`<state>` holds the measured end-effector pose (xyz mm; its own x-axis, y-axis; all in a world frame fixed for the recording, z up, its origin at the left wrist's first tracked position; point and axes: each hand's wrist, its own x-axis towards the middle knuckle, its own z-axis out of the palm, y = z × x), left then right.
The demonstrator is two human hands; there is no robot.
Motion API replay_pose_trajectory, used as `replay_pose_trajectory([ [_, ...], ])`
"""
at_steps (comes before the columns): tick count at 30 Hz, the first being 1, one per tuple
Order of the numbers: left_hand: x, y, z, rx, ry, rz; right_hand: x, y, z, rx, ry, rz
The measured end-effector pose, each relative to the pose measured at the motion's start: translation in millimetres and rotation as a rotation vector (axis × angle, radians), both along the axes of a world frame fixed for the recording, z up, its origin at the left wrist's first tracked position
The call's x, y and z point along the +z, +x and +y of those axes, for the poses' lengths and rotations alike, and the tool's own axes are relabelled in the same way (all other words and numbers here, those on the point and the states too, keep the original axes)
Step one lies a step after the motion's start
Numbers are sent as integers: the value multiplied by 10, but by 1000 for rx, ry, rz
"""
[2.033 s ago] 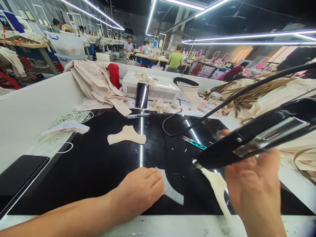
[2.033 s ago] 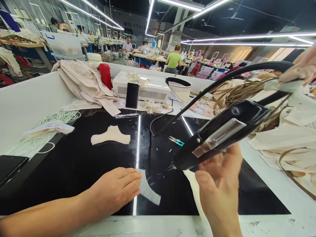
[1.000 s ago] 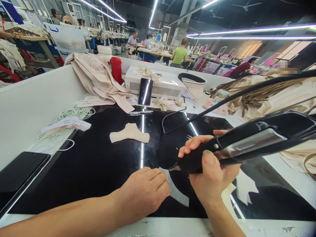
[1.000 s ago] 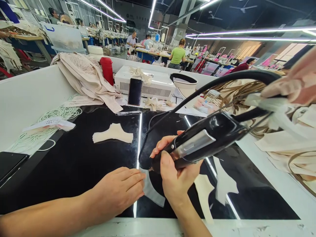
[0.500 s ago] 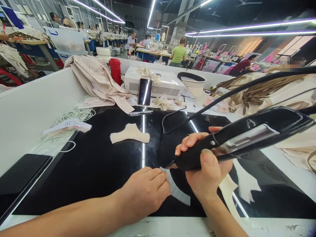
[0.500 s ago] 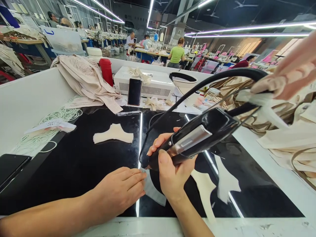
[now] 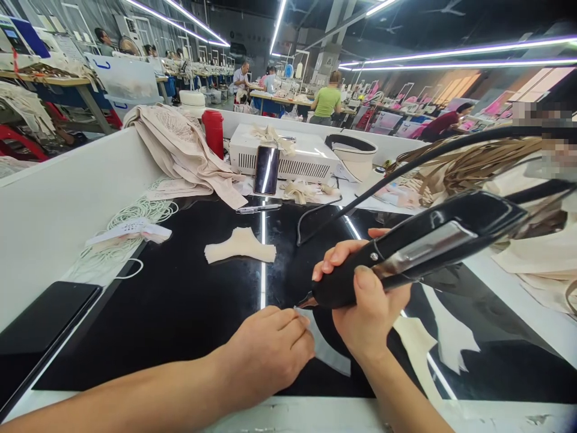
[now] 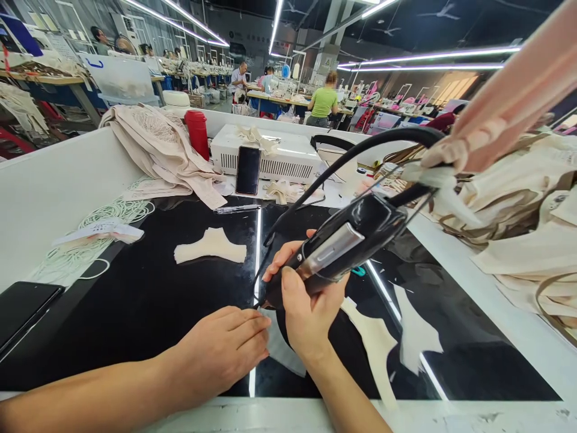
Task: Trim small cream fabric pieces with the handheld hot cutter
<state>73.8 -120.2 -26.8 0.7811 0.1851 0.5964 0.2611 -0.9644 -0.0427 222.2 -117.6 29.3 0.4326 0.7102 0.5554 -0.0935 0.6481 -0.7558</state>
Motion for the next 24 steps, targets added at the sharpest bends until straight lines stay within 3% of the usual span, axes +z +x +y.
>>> replay_pose_trajectory([
  [6,13,-9,8,-13,-42,27,79,48,-44,10,-9,-4],
  [12,16,-52,15,-36,-88,78,229,226,-384,-47,-45,-7],
  [18,29,-62,25,-50,-104,89,200,338,-699,-90,-53,9],
  [24,44,-75,45,-69,-109,90,144,369,-725,-127,-40,-5],
])
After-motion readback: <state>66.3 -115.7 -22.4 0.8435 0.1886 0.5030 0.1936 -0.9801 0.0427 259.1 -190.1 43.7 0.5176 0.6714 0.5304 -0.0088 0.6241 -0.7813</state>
